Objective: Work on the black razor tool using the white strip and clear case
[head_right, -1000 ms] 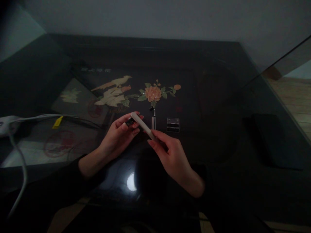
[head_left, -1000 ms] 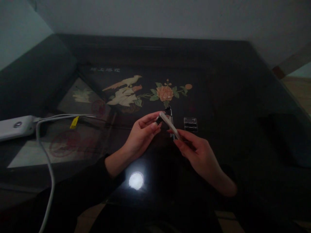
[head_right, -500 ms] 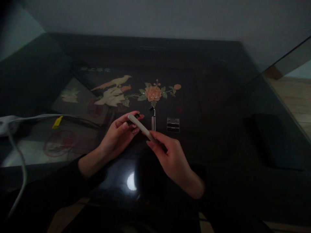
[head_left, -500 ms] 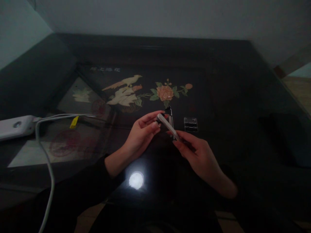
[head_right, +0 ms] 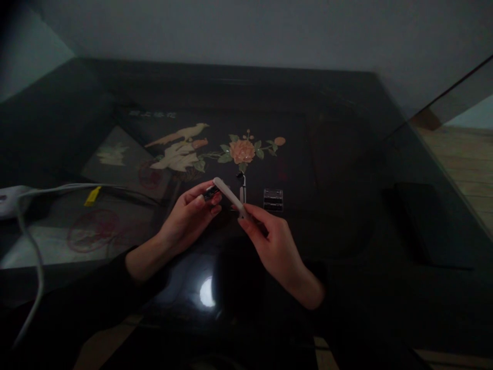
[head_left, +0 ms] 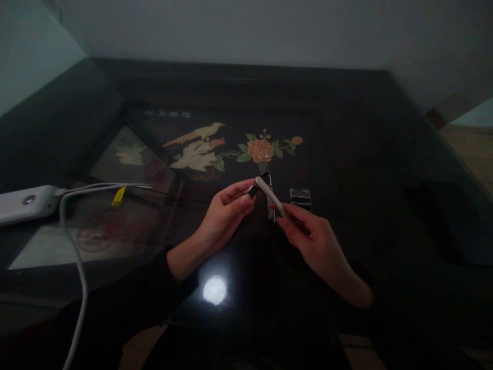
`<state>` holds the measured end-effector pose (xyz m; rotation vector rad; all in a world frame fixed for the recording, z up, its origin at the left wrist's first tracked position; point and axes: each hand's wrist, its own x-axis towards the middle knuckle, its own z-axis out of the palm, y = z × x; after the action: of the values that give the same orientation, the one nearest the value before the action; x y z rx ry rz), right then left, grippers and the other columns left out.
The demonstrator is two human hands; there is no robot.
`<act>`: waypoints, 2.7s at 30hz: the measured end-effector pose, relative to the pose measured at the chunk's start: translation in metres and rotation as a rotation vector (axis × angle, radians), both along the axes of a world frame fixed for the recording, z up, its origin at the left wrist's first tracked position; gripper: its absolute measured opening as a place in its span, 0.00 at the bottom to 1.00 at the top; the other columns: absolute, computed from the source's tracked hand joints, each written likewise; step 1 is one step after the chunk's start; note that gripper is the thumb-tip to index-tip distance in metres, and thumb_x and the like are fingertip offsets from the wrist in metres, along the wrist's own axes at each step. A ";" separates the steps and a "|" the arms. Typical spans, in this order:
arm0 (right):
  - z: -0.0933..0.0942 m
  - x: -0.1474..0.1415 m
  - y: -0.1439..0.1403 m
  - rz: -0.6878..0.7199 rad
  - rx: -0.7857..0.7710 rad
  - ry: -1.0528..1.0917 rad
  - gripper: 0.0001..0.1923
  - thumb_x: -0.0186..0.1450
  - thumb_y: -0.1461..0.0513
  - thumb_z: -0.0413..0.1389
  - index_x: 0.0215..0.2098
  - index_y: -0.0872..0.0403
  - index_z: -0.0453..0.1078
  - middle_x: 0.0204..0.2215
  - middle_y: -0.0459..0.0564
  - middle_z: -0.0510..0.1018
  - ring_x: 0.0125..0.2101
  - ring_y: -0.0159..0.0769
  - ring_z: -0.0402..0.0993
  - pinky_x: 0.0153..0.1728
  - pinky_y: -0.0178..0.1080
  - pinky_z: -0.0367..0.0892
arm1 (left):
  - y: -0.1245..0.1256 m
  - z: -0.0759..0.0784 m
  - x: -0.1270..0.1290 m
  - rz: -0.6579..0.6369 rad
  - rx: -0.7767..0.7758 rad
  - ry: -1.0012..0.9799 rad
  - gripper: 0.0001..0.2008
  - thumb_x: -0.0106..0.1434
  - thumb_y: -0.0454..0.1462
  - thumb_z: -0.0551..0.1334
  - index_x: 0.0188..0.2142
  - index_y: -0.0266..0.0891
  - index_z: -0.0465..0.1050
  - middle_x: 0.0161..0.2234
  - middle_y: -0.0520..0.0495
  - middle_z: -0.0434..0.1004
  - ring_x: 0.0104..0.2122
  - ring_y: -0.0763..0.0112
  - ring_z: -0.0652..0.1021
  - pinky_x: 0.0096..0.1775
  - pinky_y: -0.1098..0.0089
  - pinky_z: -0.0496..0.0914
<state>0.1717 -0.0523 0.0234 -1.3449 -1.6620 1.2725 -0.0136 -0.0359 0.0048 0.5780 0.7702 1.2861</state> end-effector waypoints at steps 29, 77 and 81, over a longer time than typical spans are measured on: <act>-0.001 0.001 0.001 -0.001 0.007 0.034 0.19 0.67 0.57 0.54 0.50 0.59 0.76 0.19 0.44 0.69 0.23 0.33 0.69 0.22 0.34 0.62 | 0.000 0.002 0.001 -0.031 -0.071 -0.063 0.20 0.42 0.39 0.79 0.36 0.39 0.82 0.32 0.51 0.82 0.29 0.80 0.78 0.33 0.82 0.72; -0.006 0.002 0.003 0.014 0.105 -0.028 0.15 0.67 0.60 0.55 0.49 0.55 0.77 0.44 0.55 0.84 0.42 0.43 0.81 0.44 0.44 0.75 | 0.001 0.000 0.001 -0.008 -0.019 -0.012 0.20 0.45 0.39 0.78 0.39 0.39 0.83 0.34 0.49 0.83 0.29 0.81 0.77 0.32 0.83 0.70; -0.005 0.002 0.004 0.006 0.083 -0.032 0.15 0.67 0.60 0.55 0.49 0.56 0.77 0.42 0.54 0.84 0.38 0.41 0.81 0.40 0.42 0.75 | 0.000 0.000 0.002 0.002 -0.009 -0.012 0.19 0.45 0.38 0.78 0.38 0.39 0.83 0.32 0.49 0.83 0.28 0.81 0.76 0.30 0.83 0.69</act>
<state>0.1739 -0.0486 0.0183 -1.3176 -1.7224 1.1778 -0.0119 -0.0354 0.0047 0.5619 0.7670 1.2865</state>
